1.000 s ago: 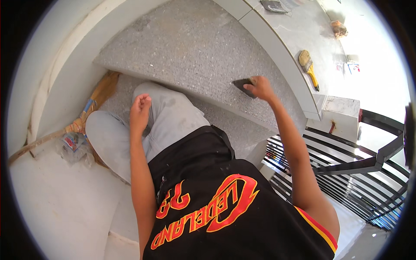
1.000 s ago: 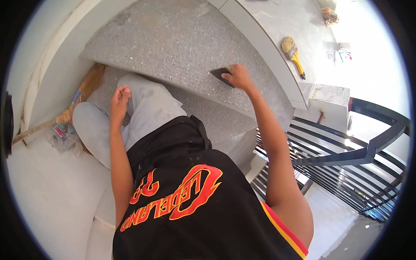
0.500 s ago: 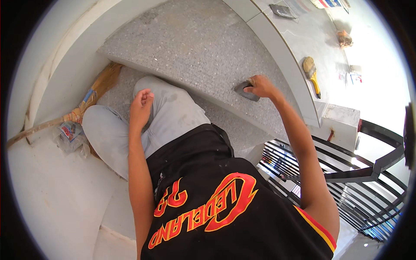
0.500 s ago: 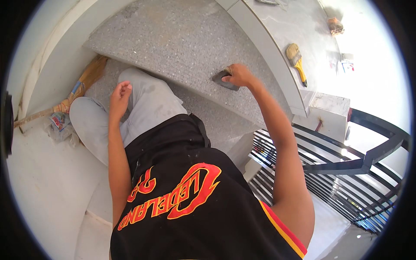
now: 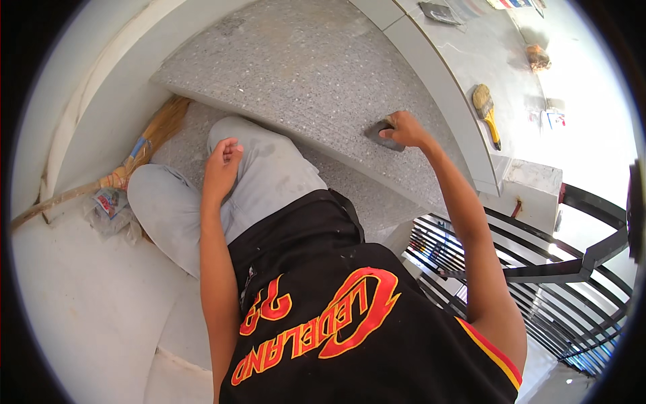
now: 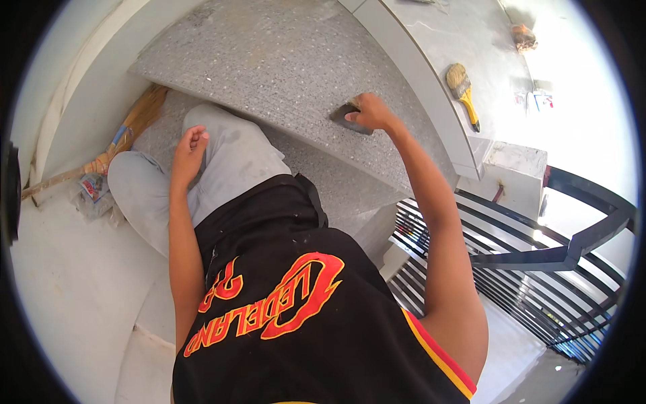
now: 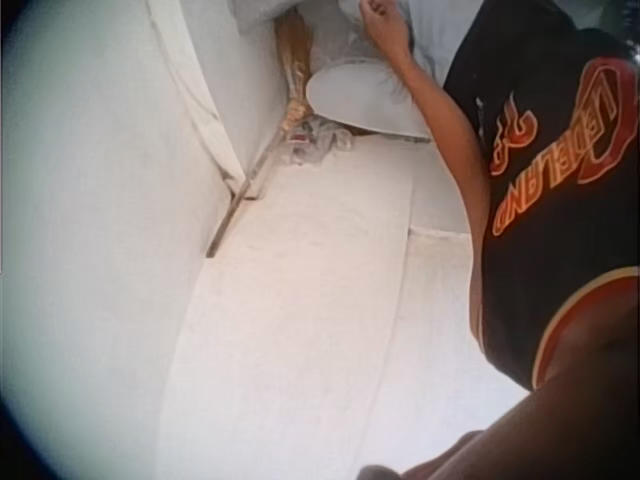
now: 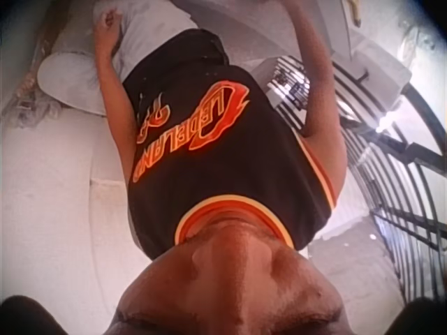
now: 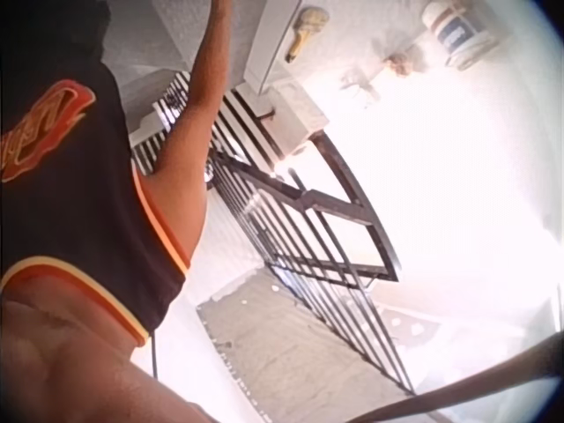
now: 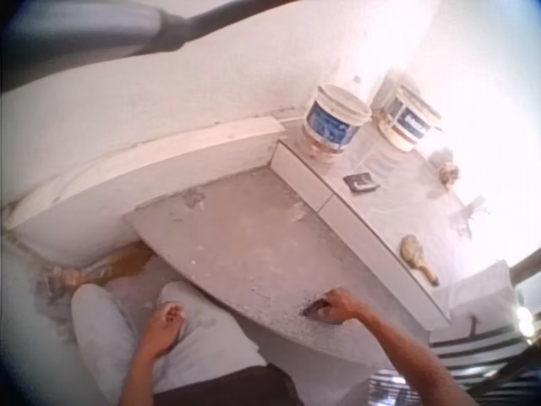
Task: Apply grout or adhesive finishing to the tiles on a staircase using a brush and trowel.
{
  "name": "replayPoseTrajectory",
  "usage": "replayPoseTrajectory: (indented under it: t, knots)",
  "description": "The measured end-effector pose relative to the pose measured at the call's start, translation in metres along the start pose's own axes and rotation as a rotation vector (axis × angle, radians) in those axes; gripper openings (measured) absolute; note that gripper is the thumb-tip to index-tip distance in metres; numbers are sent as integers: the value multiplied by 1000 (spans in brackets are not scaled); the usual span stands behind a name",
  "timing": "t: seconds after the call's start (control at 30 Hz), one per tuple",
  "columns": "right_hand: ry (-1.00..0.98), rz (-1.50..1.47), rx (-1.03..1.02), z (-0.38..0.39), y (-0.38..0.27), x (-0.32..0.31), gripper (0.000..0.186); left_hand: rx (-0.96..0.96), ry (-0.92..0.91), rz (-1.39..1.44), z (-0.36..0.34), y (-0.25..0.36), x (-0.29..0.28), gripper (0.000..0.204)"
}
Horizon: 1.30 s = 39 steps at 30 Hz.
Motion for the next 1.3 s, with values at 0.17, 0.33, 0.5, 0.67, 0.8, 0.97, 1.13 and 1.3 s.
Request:
replayPoseTrajectory:
  t: [0.17, 0.33, 0.5, 0.67, 0.8, 0.97, 1.13, 1.3]
  knots:
    - [-1, 10, -69, 6, -8, 2, 27, 18, 5, -6, 2, 2, -3, 31]
    - [18, -94, 54, 3, -14, 8, 35, 45, 15, -15, 1, 3, -1, 31]
    - [114, -190, 63, -21, -46, 4, 39, 56, 16, -22, 2, 5, -2, 31]
    - [23, -204, -74, -35, -82, 28, 39, 22, 25, -37, 3, 1, -5, 33]
    - [-1, -234, -137, -43, -95, 28, 37, 22, 24, -75, 12, 8, -11, 35]
    - [-12, -214, -173, -48, -98, 26, 37, 24, -21, 18, 26, 44, -40, 36]
    - [-25, -202, -157, -47, -100, 25, 38, 252, 42, -212, 28, 140, -124, 35]
    - [-32, -235, -106, -46, -92, 25, 37, 396, 165, -298, 34, 243, -184, 32]
Point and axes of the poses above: each hand's wrist, its own z-axis away from the middle knuckle, its own x-axis out of the palm, y = z × x, the point moved 10 cm from there along -z, towards the middle knuckle, and after that the axes turned 14 degrees about y, right-handed, at the moved point
